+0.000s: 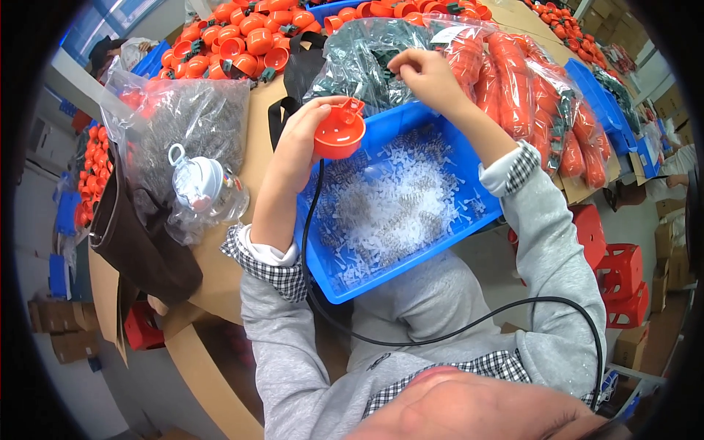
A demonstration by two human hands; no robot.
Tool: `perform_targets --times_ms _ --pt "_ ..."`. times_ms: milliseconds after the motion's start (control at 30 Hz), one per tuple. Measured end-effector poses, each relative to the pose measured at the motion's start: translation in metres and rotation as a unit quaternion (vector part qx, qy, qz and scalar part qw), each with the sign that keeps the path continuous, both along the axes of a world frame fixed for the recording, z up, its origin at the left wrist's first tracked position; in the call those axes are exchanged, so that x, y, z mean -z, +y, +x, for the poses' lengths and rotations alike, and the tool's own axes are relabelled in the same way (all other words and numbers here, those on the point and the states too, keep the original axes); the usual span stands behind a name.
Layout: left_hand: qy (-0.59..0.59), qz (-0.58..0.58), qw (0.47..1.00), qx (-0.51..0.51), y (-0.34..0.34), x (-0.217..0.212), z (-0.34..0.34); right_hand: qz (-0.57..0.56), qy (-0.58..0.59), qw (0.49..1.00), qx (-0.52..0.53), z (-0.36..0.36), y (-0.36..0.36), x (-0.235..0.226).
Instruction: Assembling small black components into red plastic caps while seated in a warehouse environment.
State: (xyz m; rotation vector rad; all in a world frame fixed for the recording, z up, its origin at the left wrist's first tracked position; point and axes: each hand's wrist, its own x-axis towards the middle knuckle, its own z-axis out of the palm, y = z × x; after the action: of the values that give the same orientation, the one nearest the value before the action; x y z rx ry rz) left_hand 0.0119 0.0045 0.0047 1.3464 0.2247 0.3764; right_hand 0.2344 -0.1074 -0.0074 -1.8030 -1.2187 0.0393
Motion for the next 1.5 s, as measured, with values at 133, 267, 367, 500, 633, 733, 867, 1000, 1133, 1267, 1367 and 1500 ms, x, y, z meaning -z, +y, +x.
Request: perform_targets --times_ms 133,267,367,500,633,733,867,1000,1133,1267,1367,1500 --pt "0.009 0.002 1.0 0.014 0.002 0.004 -0.002 -0.113 -0.23 0.966 -0.017 0.004 0.024 0.016" --pt "-0.007 -0.002 1.0 0.023 0.003 0.008 -0.003 -0.087 -0.102 0.979 -0.151 0.0 0.053 0.015" --pt "-0.016 0.024 0.999 0.033 0.003 0.008 -0.001 -0.125 0.025 0.969 -0.212 0.013 0.05 0.016" --pt "-0.02 0.04 0.999 0.029 0.005 0.008 -0.003 -0.14 0.004 0.967 -0.211 0.01 0.05 0.016" --pt "-0.007 0.029 0.999 0.03 0.005 0.008 -0.004 -0.164 -0.097 0.973 -0.133 0.003 0.051 0.016" --pt "0.001 0.026 0.999 0.028 0.003 0.006 -0.003 -0.176 -0.063 0.973 -0.132 0.005 0.048 0.016" --pt "-0.001 0.023 1.0 0.019 0.002 0.006 -0.005 -0.233 -0.102 0.955 -0.15 -0.002 0.04 0.006" --pt "-0.003 0.027 0.999 0.027 0.001 0.005 -0.005 -0.232 -0.092 0.96 -0.129 -0.007 0.038 0.002" --pt "0.004 0.033 0.999 0.03 0.001 0.004 -0.003 -0.259 -0.17 0.946 -0.093 0.001 0.043 0.011" --pt "0.003 0.035 0.999 0.024 0.0 0.005 -0.004 -0.272 -0.195 0.938 -0.095 0.0 0.048 0.011" --pt "-0.002 0.033 0.999 0.028 0.0 0.005 -0.005 -0.179 -0.118 0.975 -0.062 0.003 0.041 0.012" --pt "-0.008 0.049 0.998 0.027 0.003 0.008 -0.005 -0.209 -0.131 0.967 -0.063 0.011 0.033 0.006"
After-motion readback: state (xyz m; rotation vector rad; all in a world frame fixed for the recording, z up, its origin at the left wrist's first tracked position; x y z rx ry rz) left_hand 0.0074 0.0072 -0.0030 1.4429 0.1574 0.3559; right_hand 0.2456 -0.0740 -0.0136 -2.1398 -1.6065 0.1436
